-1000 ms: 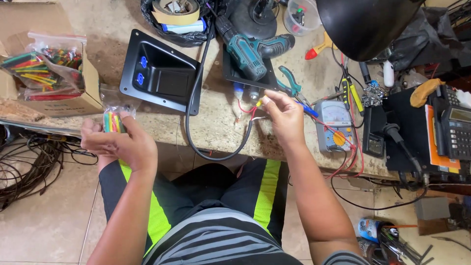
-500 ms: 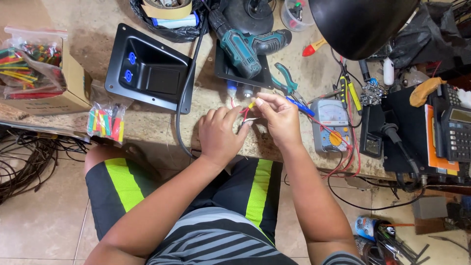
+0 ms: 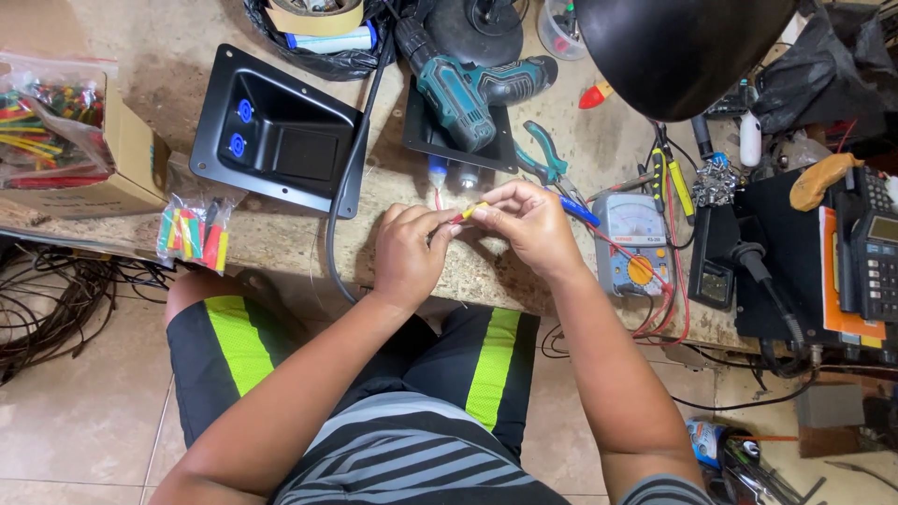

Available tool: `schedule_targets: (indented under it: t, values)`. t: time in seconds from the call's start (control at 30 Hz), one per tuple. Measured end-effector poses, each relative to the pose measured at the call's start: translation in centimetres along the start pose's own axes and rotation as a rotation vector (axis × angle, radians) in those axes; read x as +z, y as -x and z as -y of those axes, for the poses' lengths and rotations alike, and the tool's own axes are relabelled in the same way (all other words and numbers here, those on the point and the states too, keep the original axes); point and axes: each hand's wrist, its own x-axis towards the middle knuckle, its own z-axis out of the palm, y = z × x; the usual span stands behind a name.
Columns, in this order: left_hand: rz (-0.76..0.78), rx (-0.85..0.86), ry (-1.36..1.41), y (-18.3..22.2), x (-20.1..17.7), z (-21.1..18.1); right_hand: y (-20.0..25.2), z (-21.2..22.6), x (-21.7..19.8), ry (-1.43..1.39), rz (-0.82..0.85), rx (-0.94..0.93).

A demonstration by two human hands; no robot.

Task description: The person is repairing an electronic device by stripping wires, twisting them together, soldering connections, and moving a large electronic unit at a workbench.

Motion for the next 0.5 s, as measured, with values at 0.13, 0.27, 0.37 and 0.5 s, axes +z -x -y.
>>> schedule_targets:
  t: [0.13,0.27,0.37,0.5]
  values:
    - [-0.007,0.018,0.028,-0.1,0.2,0.3,0.1,0.1,0.7,-0.066,-0.003,0.015]
    - [0.004,0.033,0.036,0.1,0.2,0.6,0.3,-0.8,1.2,-0.168,-0.017,0.03]
    - [0.01,0.038,0.041,0.2,0.3,0.7,0.5,-1.2,1.2,-0.177,-0.018,-0.001]
    - [0.014,0.04,0.047,0.3,0.4,0.9,0.5,-0.8,1.1,-0.053,0.015,-0.134]
